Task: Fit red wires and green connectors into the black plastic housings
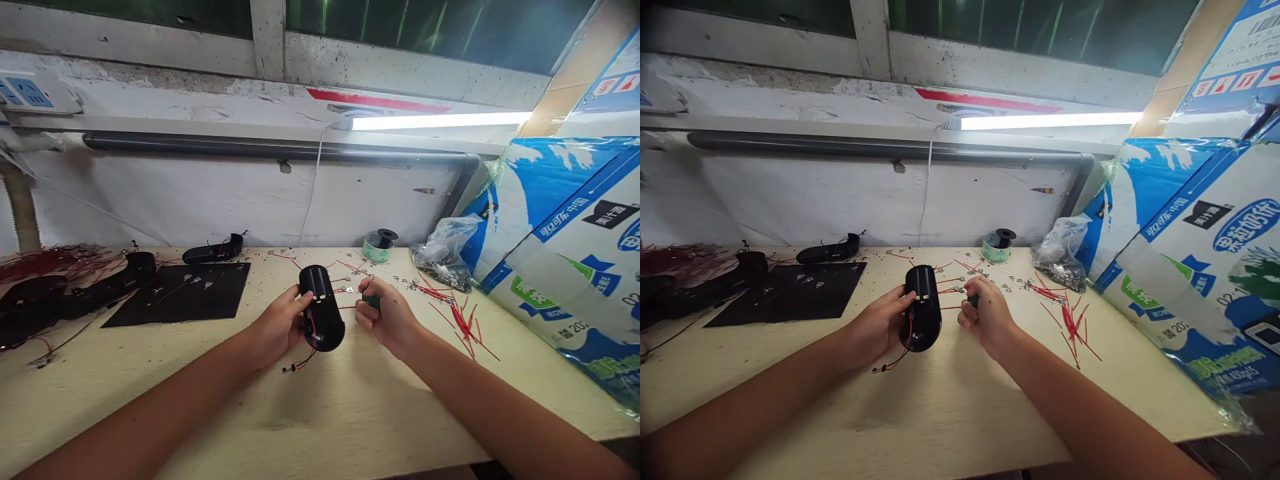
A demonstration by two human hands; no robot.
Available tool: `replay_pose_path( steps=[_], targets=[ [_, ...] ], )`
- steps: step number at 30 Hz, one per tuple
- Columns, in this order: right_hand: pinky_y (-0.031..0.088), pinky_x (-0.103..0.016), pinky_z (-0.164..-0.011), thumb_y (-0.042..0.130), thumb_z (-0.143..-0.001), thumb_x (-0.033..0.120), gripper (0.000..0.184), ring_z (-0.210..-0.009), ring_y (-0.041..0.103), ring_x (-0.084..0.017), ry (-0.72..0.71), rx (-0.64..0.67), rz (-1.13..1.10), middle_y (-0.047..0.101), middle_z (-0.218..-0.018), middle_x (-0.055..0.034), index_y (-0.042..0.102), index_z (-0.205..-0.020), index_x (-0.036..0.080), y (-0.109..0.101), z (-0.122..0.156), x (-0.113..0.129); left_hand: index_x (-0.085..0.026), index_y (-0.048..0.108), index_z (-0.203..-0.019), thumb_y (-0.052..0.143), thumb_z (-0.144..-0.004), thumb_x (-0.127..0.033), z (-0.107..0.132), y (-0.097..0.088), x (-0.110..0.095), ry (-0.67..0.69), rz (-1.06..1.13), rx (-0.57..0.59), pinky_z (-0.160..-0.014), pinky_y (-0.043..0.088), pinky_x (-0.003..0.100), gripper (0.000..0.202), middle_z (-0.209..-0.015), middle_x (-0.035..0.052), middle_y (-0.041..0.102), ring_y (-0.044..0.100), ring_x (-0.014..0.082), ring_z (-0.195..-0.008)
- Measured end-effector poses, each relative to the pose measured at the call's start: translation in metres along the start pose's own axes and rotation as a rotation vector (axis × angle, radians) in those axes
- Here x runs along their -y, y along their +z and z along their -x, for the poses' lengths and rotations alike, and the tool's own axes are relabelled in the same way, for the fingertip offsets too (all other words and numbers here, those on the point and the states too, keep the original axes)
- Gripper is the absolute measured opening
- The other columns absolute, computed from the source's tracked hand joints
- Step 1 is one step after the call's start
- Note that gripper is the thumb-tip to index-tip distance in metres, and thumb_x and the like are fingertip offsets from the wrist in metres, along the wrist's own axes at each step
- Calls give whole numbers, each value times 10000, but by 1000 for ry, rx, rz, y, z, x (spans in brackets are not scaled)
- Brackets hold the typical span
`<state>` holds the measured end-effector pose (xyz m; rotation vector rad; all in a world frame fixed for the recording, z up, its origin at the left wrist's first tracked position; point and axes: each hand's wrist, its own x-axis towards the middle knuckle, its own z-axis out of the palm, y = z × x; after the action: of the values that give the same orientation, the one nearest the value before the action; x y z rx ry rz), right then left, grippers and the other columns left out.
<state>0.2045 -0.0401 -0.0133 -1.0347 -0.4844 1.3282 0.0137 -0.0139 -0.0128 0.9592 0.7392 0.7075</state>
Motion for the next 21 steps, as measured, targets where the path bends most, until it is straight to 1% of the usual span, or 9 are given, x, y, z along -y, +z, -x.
replay_pose_path(
  steps=[3,5,6,8,10,13,17,19,21],
  targets=[
    [233,-205,-345,560,-618,129,155,-408,253,-51,72,5,-16,351,-590,68,521,-757,184,-2,0,1,-198,526,-1072,573,-895,-347,0,1,-1,1,-9,-18,-570,484,199,236,-776,-22,511,533,75,-630],
    [258,-198,-340,576,-669,133,126,-409,256,-54,122,37,-10,326,-572,67,567,-788,174,-3,-1,1,-198,524,-1072,552,-908,-340,0,2,-1,7,-7,-28,-567,484,197,219,-771,-27,502,526,70,-623],
    [296,-200,-346,585,-698,131,122,-411,279,-56,137,58,-4,346,-577,62,589,-813,169,-3,0,1,-199,522,-1072,544,-913,-338,1,2,-1,10,-8,-28,-567,486,197,213,-774,-27,502,525,69,-622],
    [399,-224,-385,609,-753,129,137,-425,367,-64,138,88,17,438,-629,36,624,-884,167,-2,0,1,-197,519,-1071,530,-919,-340,1,1,-1,9,-19,-26,-563,487,201,209,-778,-25,507,522,70,-616],
    [482,-265,-440,644,-786,132,189,-458,465,-80,110,88,55,536,-735,2,643,-969,178,-2,0,1,-194,516,-1078,522,-922,-335,1,1,-1,8,-22,-22,-571,493,207,211,-788,-21,515,526,73,-622],
    [525,-287,-485,741,-779,182,285,-502,542,-97,61,73,125,590,-832,-17,651,-1049,197,-2,-1,0,-190,514,-1071,521,-921,-313,1,2,-1,15,0,-23,-592,495,207,193,-795,-20,513,533,75,-645],
    [500,-248,-492,840,-716,315,329,-585,588,-108,-49,122,263,627,-879,-48,687,-961,158,-4,-2,0,-173,523,-1005,515,-916,-308,1,2,-2,11,6,-2,-586,476,216,162,-793,-8,526,537,87,-647],
    [482,-245,-502,855,-693,385,369,-615,593,-115,-108,156,347,645,-890,-56,698,-932,153,-3,0,0,-167,536,-1027,507,-917,-313,2,1,-2,7,2,38,-606,479,232,185,-811,6,550,548,97,-659],
    [467,-245,-530,856,-686,420,405,-650,588,-125,-170,188,408,655,-847,-46,707,-964,165,-1,3,-1,-167,552,-1093,512,-919,-322,3,0,-2,13,0,82,-647,483,242,237,-859,25,585,569,110,-711]
  ],
)
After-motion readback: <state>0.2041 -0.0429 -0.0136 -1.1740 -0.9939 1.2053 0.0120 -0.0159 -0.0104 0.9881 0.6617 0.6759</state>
